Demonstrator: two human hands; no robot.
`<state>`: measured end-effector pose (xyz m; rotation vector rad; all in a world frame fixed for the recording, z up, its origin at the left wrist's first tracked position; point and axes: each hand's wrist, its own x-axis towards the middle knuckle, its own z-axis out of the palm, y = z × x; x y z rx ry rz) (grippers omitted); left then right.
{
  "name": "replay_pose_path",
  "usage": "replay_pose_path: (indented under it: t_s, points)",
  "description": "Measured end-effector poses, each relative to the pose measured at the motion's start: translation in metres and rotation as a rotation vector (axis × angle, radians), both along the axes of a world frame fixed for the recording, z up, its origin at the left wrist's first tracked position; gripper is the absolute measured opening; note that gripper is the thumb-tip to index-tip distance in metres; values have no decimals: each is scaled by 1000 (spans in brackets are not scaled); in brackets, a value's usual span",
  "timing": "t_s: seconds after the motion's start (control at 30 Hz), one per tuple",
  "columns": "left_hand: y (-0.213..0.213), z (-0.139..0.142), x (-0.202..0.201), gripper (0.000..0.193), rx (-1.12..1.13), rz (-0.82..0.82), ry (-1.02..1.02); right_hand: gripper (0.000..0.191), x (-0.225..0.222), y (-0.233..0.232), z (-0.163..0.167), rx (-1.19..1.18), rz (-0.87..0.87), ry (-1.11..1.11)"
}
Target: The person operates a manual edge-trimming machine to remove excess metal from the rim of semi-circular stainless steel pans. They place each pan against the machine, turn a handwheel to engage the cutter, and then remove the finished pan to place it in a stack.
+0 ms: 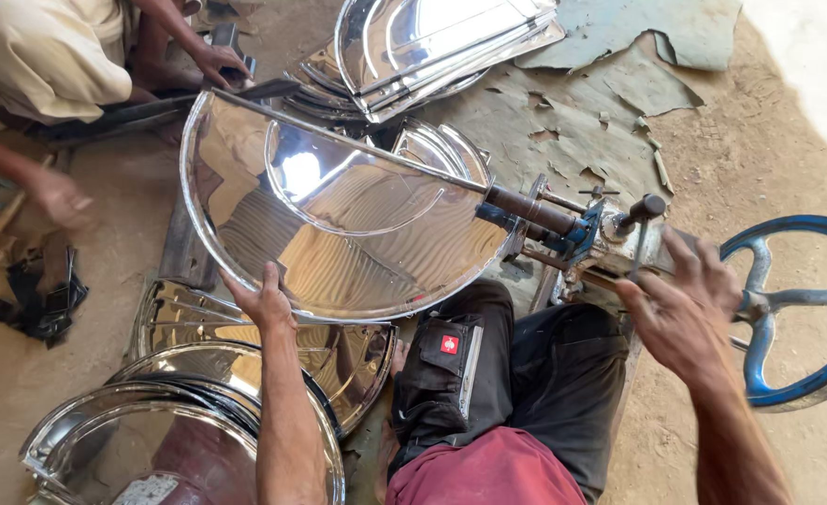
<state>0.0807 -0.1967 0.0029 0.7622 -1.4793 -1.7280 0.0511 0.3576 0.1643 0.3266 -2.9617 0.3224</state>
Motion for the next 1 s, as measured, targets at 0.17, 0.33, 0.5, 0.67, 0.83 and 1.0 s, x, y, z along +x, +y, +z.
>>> replay_pose_path:
  t_s: [0.17,0.33,0.5,0.67,0.83,1.0]
  points:
    - [4,17,-5,92,166,17,-146,82,-120,-36,2,213,130,-68]
    - [1,4,-7,88,9,22,-98,86,-207,26,2,-22,-107,-290]
    - [4,-14,0,89,23,-34,62,59,-93,74,-1,262,-74,-26]
    - [14,-10,6,88,224,17,-73,67,-19,28,34,350,65,-332]
    - [19,2,3,86,170,11,-24,61,-64,-33,62,411,361,-460]
    - [17,-6,8,86,173,7,-27,44,-151,-79,51,328,215,-494]
